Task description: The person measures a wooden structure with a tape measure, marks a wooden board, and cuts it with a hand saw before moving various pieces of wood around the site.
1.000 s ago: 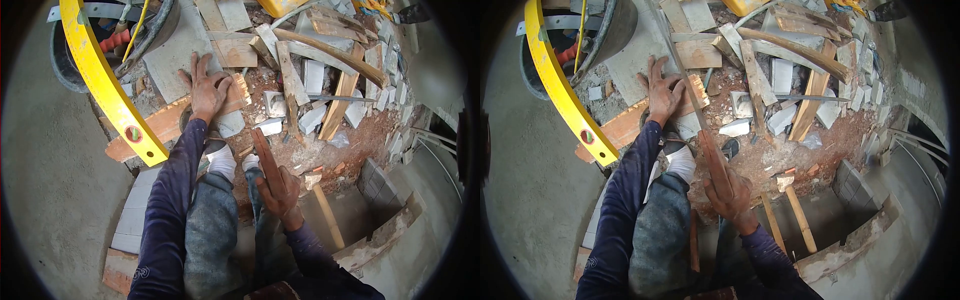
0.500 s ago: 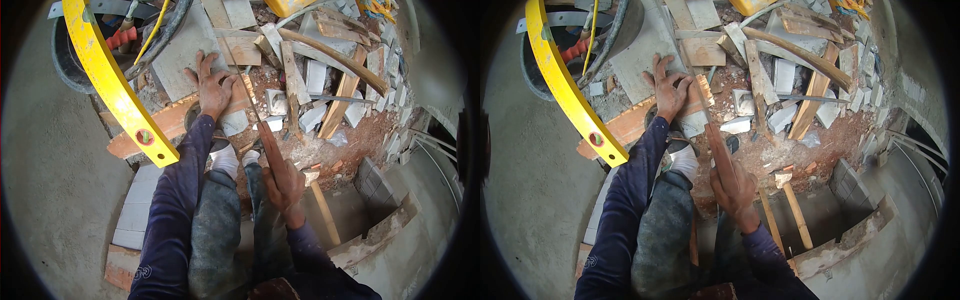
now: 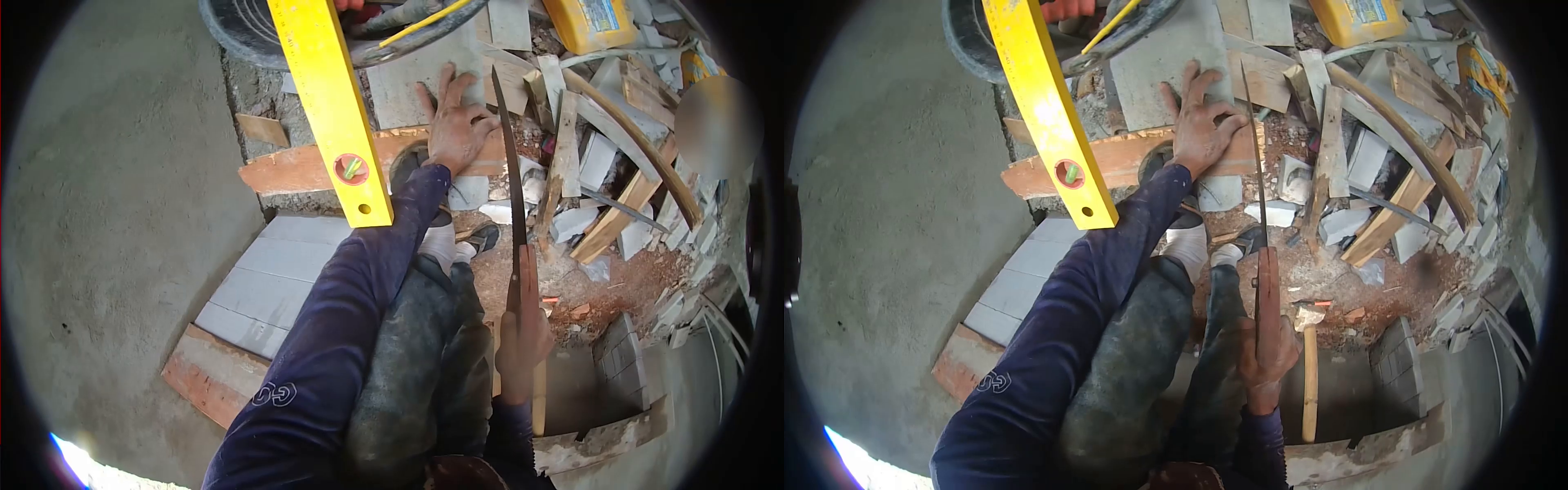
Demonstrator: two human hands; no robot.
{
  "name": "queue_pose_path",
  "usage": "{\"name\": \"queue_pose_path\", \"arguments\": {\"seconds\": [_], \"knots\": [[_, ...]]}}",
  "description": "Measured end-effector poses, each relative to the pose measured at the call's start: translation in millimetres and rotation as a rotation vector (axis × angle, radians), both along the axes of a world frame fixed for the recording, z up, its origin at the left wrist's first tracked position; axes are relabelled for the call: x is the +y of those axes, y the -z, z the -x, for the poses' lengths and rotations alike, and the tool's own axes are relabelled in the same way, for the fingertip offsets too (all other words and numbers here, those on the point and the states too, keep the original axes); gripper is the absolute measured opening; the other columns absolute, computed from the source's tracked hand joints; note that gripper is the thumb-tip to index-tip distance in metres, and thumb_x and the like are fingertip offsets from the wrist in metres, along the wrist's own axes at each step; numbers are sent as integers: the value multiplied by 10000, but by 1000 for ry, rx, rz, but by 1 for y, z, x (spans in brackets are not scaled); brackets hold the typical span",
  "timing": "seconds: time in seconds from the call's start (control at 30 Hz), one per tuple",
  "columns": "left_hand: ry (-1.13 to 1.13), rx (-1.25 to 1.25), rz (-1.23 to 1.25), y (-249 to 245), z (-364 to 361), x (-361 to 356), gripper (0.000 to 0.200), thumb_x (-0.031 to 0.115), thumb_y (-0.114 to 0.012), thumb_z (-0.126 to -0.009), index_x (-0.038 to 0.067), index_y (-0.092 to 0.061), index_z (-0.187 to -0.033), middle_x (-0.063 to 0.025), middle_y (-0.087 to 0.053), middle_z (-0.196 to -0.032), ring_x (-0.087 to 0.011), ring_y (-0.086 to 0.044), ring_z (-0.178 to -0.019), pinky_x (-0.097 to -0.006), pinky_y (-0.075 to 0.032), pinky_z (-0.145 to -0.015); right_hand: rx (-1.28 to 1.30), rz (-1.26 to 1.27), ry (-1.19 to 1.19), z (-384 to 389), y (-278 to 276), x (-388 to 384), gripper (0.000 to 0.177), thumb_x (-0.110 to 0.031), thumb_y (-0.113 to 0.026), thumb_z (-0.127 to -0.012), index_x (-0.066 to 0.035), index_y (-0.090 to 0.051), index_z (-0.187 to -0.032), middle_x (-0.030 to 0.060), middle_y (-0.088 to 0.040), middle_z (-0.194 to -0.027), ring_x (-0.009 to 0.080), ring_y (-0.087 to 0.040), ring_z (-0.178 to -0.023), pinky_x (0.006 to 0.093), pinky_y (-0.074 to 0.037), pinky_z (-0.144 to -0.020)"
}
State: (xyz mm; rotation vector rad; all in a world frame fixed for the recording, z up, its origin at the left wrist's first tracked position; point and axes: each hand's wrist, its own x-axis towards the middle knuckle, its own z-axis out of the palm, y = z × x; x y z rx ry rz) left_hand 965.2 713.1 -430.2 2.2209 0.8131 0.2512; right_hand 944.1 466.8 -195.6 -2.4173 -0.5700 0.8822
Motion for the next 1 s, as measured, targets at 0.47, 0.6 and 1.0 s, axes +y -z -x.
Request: {"name": "queue_pose_path", "arguments": {"seconds": [0.47,0.6,1.0], "knots": [[25,10,-28,1,-3,0,116,298,-796,-768,187,-778,-741,1,-474,-1412,-271,-164,-1514,-580,116,-1197,-113,-72,-91,-6,-3,5,399,-121,-707,-810,8,-646,-1183,112,-509,-699,279,-526,-555,406,-418,-487],[28,29,-62,5,-1,2,107,300,-795,-769,196,-781,-752,-14,-481,-1415,-291,-183,-1507,-588,111,-1186,-97,-22,-85,-3,-15,-3,365,-118,-712,-798,-2,-655,-1140,106,-502,-697,278,-518,-552,402,-396,-472],[13,6,-52,3,-2,4,122,285,-809,-753,171,-774,-725,-1,-505,-1385,-284,-198,-1503,-583,92,-1201,-8,-46,-32,-6,-10,-7,216,-64,-683,-768,-26,-653,-979,90,-491,-681,264,-501,-533,398,-366,-455]]}}
